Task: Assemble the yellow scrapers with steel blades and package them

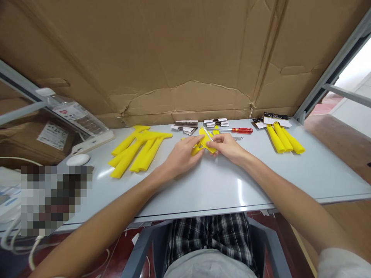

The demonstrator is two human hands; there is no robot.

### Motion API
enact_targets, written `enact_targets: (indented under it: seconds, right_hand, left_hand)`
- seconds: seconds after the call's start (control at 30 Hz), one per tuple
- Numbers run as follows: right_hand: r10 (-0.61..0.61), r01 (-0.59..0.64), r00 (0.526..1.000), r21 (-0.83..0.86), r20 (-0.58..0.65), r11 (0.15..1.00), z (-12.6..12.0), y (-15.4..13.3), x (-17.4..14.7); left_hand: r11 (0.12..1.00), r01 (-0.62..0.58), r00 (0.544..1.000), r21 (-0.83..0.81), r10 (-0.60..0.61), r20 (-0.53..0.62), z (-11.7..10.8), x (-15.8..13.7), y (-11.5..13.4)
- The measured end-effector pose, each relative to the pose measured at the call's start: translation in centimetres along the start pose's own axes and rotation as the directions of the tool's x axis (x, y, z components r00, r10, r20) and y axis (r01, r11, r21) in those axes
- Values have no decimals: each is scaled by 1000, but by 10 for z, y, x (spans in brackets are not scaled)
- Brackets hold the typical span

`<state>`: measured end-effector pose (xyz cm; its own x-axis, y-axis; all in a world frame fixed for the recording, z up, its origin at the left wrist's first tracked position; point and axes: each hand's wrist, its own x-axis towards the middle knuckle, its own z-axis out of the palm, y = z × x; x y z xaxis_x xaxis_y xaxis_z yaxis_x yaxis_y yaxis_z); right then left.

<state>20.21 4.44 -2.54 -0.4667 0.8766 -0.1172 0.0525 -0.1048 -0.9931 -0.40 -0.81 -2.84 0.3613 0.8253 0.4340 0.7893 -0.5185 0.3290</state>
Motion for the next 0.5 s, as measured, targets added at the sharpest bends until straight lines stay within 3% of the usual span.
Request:
enact_targets:
  seconds: [0.5]
  right_hand:
    - [-12, 12, 1000, -16, -1, 1000, 1, -1, -1]
  left_hand:
    - [986, 21, 999, 164, -27, 31, 1, -1, 1]
